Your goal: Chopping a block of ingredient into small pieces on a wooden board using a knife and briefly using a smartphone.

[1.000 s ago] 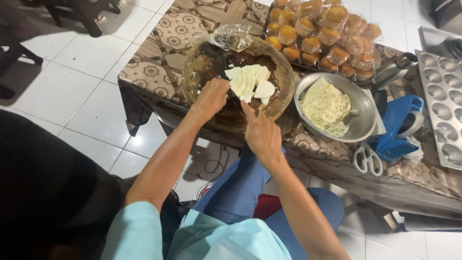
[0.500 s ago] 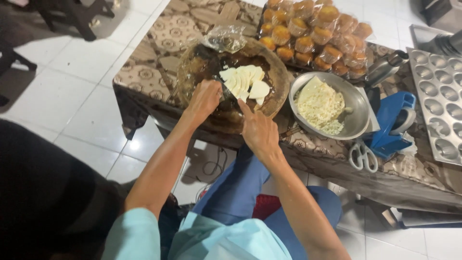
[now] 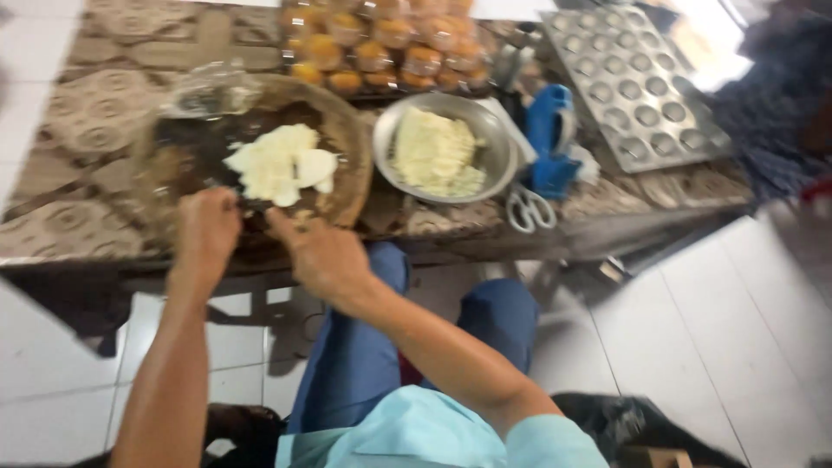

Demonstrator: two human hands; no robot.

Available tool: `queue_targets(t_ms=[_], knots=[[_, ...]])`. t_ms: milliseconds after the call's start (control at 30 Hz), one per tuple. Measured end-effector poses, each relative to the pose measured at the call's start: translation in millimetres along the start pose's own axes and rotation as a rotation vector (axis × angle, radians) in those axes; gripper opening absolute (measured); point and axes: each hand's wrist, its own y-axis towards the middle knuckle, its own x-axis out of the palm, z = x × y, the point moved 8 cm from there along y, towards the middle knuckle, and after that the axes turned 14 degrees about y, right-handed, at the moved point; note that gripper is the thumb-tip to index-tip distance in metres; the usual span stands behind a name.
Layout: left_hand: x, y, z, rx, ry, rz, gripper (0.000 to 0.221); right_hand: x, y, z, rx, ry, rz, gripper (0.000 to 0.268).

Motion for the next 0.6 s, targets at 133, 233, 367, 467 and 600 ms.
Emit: queue_targets(t_ms=[133,233,367,467,600], knots=[[-16.0,-3.7,3.2,0.069,0.138,-0.056,0.024,17.3,8.8,4.5,0.081,0.059,-0.131,0.071],[-15.4,-4.3,0.0,0.049,0.218,-0.080,0.024,24.9,14.0,8.8,-0.043,-0.051,-0.054,0.064],[-23.9,-8.5,4.1,-0.031,0.133,-0.134,0.021,8.1,5.5,0.2,-0.056,0.038,0.015,0.058],[-26.7,-9.2,5.1,-0.042,0.257,-0.136,0.020,15.6,5.3,0.0,0.017,0.130,-0.142,0.059],[-22.8,-10.3,0.8,-0.005,0.208,-0.092,0.016,23.4,14.7,4.3,-0.031,0.089,-0.058,0.060]])
